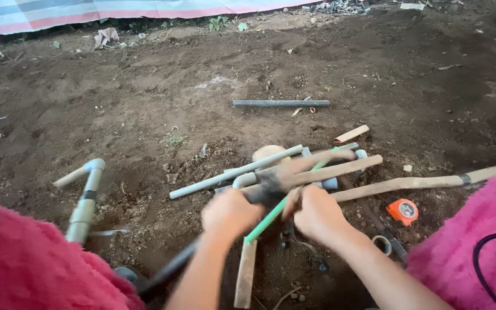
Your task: The person sits on the ground and repairs a pipe system using black tape. They wrap the tape around a joint connecting two pipes, then use a knife to cut the tape and trim the ends.
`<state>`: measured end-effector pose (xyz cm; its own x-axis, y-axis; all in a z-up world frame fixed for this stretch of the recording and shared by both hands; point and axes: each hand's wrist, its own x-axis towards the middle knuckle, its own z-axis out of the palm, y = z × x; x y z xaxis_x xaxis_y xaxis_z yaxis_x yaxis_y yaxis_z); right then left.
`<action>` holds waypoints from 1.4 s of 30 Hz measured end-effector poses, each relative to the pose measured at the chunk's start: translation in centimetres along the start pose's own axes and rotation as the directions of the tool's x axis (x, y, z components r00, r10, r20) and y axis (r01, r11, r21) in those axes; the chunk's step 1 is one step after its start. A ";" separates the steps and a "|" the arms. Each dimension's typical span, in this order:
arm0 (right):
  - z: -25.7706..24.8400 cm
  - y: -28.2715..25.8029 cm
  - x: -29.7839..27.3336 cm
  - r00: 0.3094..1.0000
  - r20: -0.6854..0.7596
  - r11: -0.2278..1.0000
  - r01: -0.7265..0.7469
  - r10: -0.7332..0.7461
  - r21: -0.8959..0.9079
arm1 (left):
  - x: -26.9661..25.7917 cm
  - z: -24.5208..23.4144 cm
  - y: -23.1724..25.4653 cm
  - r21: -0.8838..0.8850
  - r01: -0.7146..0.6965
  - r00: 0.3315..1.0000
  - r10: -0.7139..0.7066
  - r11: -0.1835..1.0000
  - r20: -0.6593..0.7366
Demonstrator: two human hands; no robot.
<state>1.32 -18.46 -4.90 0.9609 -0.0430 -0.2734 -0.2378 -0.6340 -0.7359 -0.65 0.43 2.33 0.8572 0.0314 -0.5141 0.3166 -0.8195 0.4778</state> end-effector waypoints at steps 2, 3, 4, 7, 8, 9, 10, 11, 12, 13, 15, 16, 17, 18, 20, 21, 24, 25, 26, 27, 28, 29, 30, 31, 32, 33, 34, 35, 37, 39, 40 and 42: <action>-2.2 -1.2 -4.0 0.976 0.131 0.850 0.216 -0.174 -0.480 | 3.2 0.2 -1.1 0.080 0.106 0.977 -0.089 0.991 -0.192; -2.9 -0.7 -4.2 0.980 0.118 0.855 0.197 -0.160 -0.481 | 4.3 0.8 -1.5 0.089 0.092 0.981 -0.074 0.992 -0.180; -3.4 -0.3 -4.3 0.982 0.111 0.924 0.181 -0.151 -0.338 | 5.3 1.3 -2.1 0.021 0.102 0.976 -0.096 0.995 -0.194; -4.1 -1.4 -4.7 0.995 0.004 0.993 0.102 -0.102 0.057 | 6.3 2.2 -3.7 -0.060 0.081 0.982 -0.090 0.995 -0.168; -4.2 -2.1 -4.8 0.996 -0.087 0.954 0.043 -0.018 0.296 | 6.3 2.6 -4.3 -0.076 0.039 0.992 -0.047 0.996 -0.117; -3.5 -1.1 -3.7 0.996 -0.083 0.954 0.044 -0.020 0.296 | 6.0 2.6 -4.0 -0.077 0.043 0.992 -0.052 0.996 -0.119; -2.8 0.0 -2.5 0.984 -0.135 0.867 -0.037 0.120 0.498 | 5.7 2.7 -3.7 -0.046 -0.002 0.993 -0.004 0.999 -0.121; -2.2 1.2 -1.4 0.951 -0.154 0.730 -0.095 0.267 0.677 | 5.4 2.9 -3.4 -0.017 -0.049 0.992 0.046 0.999 -0.120; -1.3 2.1 -0.7 0.952 -0.153 0.731 -0.095 0.265 0.675 | 5.2 2.9 -3.3 -0.020 -0.047 0.992 0.044 0.999 -0.121; -0.6 3.0 0.0 0.943 -0.140 0.674 -0.107 0.301 0.731 | 5.0 2.9 -3.0 -0.042 -0.074 0.991 0.069 0.996 -0.113; 0.2 3.3 0.3 0.934 -0.123 0.613 -0.117 0.335 0.781 | 4.3 2.8 -2.5 -0.065 -0.101 0.990 0.094 0.993 -0.106; 0.3 2.6 0.0 0.947 0.025 0.527 -0.201 0.320 0.826 | 3.8 2.7 -2.3 -0.084 -0.129 0.989 0.122 0.988 -0.083; 0.4 1.8 -0.3 0.942 0.174 0.441 -0.291 0.286 0.849 | 3.2 2.4 -2.1 -0.104 -0.155 0.987 0.149 0.983 -0.063; 0.3 1.4 -0.2 0.943 0.177 0.442 -0.292 0.283 0.848 | 3.4 2.4 -2.1 -0.105 -0.152 0.987 0.145 0.983 -0.066; 0.7 0.3 0.0 0.930 0.308 0.179 -0.344 0.201 0.922 | 3.6 2.3 -2.6 -0.185 -0.219 0.972 0.231 0.958 0.043; 0.7 -0.4 -0.3 0.929 0.315 0.182 -0.350 0.196 0.919 | 2.5 1.8 -2.5 -0.188 -0.213 0.974 0.224 0.959 0.038; 0.1 -2.7 -1.6 0.957 0.227 0.240 -0.267 0.181 0.933 | 0.9 1.1 -2.4 -0.231 -0.204 0.970 0.228 0.951 0.083; -0.3 -3.7 -2.4 0.958 0.214 0.187 -0.249 0.191 0.950 | 1.4 1.5 -2.6 -0.209 -0.211 0.969 0.233 0.955 0.086; -0.7 -4.6 -3.3 0.959 0.202 0.133 -0.231 0.201 0.964 | 1.9 1.9 -2.9 -0.186 -0.219 0.967 0.238 0.958 0.089; -0.3 -4.2 -2.5 0.959 0.205 0.134 -0.234 0.198 0.963 | 0.9 1.8 -2.0 -0.187 -0.215 0.968 0.234 0.958 0.086; 0.2 -3.8 -1.8 0.961 0.172 0.210 -0.218 0.216 0.953 | -0.1 1.6 -1.2 -0.020 -0.162 0.986 0.163 0.987 0.023; 0.6 -3.3 -1.0 0.963 0.137 0.284 -0.202 0.232 0.937 | -1.1 1.6 -0.3 0.144 -0.093 0.994 0.102 0.985 -0.051; 0.9 -3.2 -0.6 0.963 0.141 0.284 -0.205 0.229 0.937 | 0.9 2.8 -1.4 0.143 -0.089 0.994 0.097 0.986 -0.054; 1.1 -3.0 -0.3 0.956 0.139 0.318 -0.220 0.257 0.922 | 2.9 4.1 -2.4 0.164 -0.034 0.995 0.048 0.986 -0.088; 1.3 -2.8 0.1 0.949 0.136 0.350 -0.235 0.284 0.907 | 4.9 5.4 -3.5 0.183 0.022 0.992 0.001 0.983 -0.123; 1.7 -2.7 0.4 0.949 0.138 0.350 -0.236 0.282 0.906 | 4.0 5.5 -3.2 0.182 0.025 0.992 -0.002 0.983 -0.124; 2.0 -2.6 0.8 0.942 0.103 0.343 -0.216 0.319 0.914 | 3.2 5.6 -2.9 0.167 0.018 0.987 0.009 0.986 -0.162; 2.3 -2.5 1.1 0.932 0.065 0.334 -0.192 0.356 0.923 | 2.5 5.7 -2.5 0.155 0.008 0.980 0.024 0.988 -0.198; 2.4 -2.6 0.9 0.925 -0.006 0.340 -0.134 0.381 0.931 | 2.9 6.3 -2.6 0.156 -0.005 0.970 0.043 0.988 -0.238; 2.4 -2.9 0.6 0.911 -0.078 0.348 -0.075 0.405 0.934 | 3.2 6.8 -2.6 0.158 -0.019 0.959 0.063 0.987 -0.276; 2.3 -3.3 0.4 0.904 -0.116 0.359 -0.044 0.412 0.932 | 3.2 6.9 -2.6 0.180 -0.016 0.950 0.071 0.984 -0.304; 2.1 -3.7 -0.1 0.894 -0.156 0.370 -0.012 0.421 0.929 | 3.3 7.1 -2.7 0.201 -0.014 0.940 0.081 0.979 -0.331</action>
<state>1.85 -14.43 -3.47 0.7808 -0.4256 -0.4574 -0.2312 0.4833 -0.8444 -1.53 -1.36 -5.75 0.9660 0.1526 -0.2089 0.2168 -0.9181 0.3318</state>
